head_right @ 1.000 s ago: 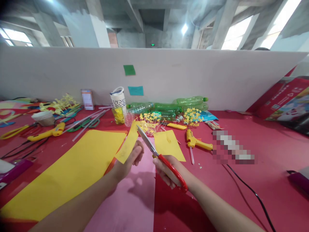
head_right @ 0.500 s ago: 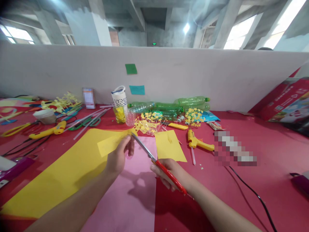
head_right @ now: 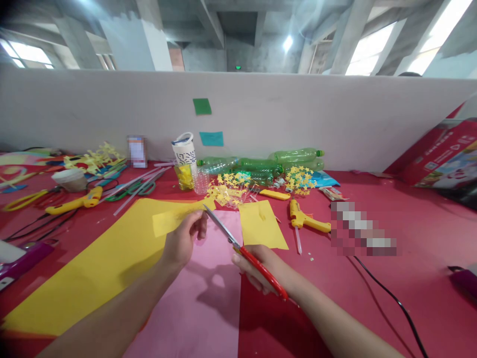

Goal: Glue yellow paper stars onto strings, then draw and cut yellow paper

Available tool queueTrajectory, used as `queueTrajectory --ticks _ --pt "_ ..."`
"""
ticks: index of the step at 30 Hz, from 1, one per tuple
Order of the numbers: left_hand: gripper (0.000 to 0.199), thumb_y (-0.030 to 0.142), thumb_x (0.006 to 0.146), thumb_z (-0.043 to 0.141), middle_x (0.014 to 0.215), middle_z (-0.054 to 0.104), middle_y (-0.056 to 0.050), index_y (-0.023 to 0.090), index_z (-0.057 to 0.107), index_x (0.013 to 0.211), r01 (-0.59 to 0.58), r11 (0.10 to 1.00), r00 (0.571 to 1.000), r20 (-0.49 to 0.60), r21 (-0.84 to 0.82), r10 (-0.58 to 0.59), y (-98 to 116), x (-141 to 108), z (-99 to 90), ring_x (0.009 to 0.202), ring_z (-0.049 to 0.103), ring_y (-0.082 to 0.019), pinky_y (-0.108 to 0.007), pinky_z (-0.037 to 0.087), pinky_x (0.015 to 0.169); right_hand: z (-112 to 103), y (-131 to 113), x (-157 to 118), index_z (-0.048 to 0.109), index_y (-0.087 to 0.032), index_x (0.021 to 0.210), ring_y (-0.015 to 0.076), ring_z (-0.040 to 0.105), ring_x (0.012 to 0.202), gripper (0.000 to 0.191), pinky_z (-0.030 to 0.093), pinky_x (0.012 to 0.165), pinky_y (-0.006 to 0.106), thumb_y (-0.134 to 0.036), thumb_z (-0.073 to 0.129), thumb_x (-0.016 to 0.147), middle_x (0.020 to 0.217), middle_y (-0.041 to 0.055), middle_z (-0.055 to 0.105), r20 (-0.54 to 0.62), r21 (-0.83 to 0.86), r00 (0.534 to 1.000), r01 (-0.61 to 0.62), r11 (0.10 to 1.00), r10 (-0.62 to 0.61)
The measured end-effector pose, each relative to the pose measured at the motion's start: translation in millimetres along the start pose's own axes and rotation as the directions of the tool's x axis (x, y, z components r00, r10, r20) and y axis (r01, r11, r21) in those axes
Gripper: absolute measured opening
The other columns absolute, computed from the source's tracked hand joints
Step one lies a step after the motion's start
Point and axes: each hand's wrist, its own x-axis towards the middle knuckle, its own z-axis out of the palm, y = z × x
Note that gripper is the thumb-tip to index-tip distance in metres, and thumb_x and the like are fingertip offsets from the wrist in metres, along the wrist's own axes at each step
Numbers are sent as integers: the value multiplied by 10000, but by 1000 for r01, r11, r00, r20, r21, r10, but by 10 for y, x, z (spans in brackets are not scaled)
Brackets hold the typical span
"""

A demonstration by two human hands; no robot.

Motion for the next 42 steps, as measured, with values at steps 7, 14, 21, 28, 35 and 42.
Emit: queueTrajectory --ticks 7,14,21,28,35,42 --pt "268 338 805 524 475 499 40 162 610 622 -14 1000 999 33 6 13 -19 5 -17 458 460 -79 -209 371 492 0 29 20 473 -177 681 49 358 326 493 290 340 155 -620 404 885 408 -70 433 -2 13 1000 0 1000 0" --pt "262 354 791 534 490 503 38 159 611 635 2 1000 1000 20 13 -2 -24 6 -16 469 460 -81 -213 372 499 -1 22 13 477 -180 703 45 329 297 520 269 311 153 -664 386 868 397 -74 433 -16 -10 999 -44 999 44" --pt "247 351 784 536 497 508 37 161 620 651 -14 999 1000 10 33 13 -13 7 -16 459 468 -84 -222 372 491 -7 -9 8 463 -181 685 42 330 292 538 270 302 150 -691 398 843 395 -72 428 -24 -12 998 -53 999 53" --pt "250 339 786 536 498 519 33 156 622 638 6 999 1000 2 34 -6 7 7 -8 456 470 -80 -219 376 489 -23 -51 8 412 -196 649 43 335 296 535 268 303 156 -704 434 816 393 -76 419 -33 -25 996 -85 996 84" --pt "235 336 780 545 490 517 36 161 621 644 4 999 1000 -13 41 -4 -4 16 -25 450 469 -83 -218 372 481 -41 -58 8 389 -200 613 44 346 292 521 260 310 161 -670 459 824 384 -76 413 -34 -53 996 -86 995 85" --pt "241 344 771 541 459 494 40 162 614 630 -9 999 1000 -7 53 10 16 13 -24 440 452 -82 -218 368 483 -39 -33 1 393 -201 601 52 356 291 515 263 315 167 -652 442 844 378 -75 415 -29 -57 998 -58 997 56"
